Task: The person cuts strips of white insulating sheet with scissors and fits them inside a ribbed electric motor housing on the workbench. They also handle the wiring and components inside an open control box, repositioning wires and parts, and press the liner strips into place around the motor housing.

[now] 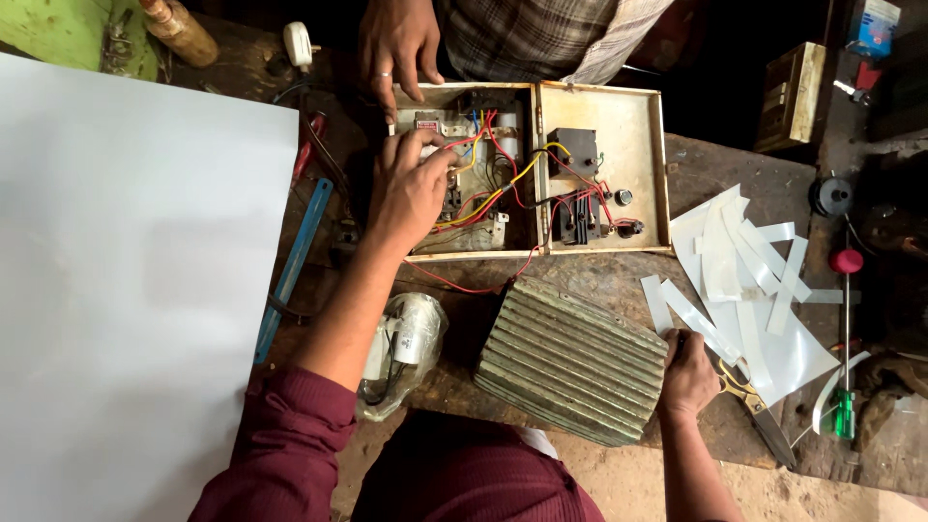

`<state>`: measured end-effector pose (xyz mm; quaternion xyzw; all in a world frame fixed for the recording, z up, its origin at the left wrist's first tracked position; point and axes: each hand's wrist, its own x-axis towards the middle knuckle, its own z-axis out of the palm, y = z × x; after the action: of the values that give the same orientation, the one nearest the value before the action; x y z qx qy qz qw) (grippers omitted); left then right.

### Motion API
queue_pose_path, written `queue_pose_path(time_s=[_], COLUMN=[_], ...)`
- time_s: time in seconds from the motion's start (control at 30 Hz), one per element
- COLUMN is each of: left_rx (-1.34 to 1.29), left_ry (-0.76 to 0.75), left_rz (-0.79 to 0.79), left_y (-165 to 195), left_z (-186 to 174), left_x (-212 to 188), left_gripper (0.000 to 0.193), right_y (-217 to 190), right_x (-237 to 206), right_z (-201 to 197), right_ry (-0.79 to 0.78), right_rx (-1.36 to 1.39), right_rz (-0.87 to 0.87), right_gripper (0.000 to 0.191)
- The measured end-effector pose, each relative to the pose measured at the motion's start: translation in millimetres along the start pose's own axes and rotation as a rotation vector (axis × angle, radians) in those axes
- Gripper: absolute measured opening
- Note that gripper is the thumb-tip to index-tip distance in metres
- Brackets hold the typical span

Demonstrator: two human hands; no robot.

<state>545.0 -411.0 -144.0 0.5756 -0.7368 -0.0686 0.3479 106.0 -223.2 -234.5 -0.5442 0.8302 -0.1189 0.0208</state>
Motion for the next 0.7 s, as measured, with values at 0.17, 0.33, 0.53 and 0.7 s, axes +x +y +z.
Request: queue_pose_path(time_s=[0.17,0.33,0.53,0.7], left_rx=[-0.069,-0.011,0.098,0.054], left_ry=[-0.003,-0.021,-0.15,-0.257], left_rz=[-0.055,0.015,0.086,0.101], left_y=[6.8,14.1,11.8,13.3], left_z=[-7.7,3.1,38.8,51.3], left_x=[-10.2,-9.2,18.5,22.5], left_gripper=[0.019,0.024,0.042,0.032], right_y=[-1.9,-1.1,5.5,9.5], right_x=[1.3,1.1,-2.4,-3.5], right_z=[-1.2,-0.6,3.2,4.4], right_ry=[0.008,-0.004,-0.01,-0.001], right_rx=[0.003,-0.01,-0.027,-0.019], right_rz=[-0.002,0.014,0.021,0.018], right_gripper=[0.029,0.03,0.031,0.03])
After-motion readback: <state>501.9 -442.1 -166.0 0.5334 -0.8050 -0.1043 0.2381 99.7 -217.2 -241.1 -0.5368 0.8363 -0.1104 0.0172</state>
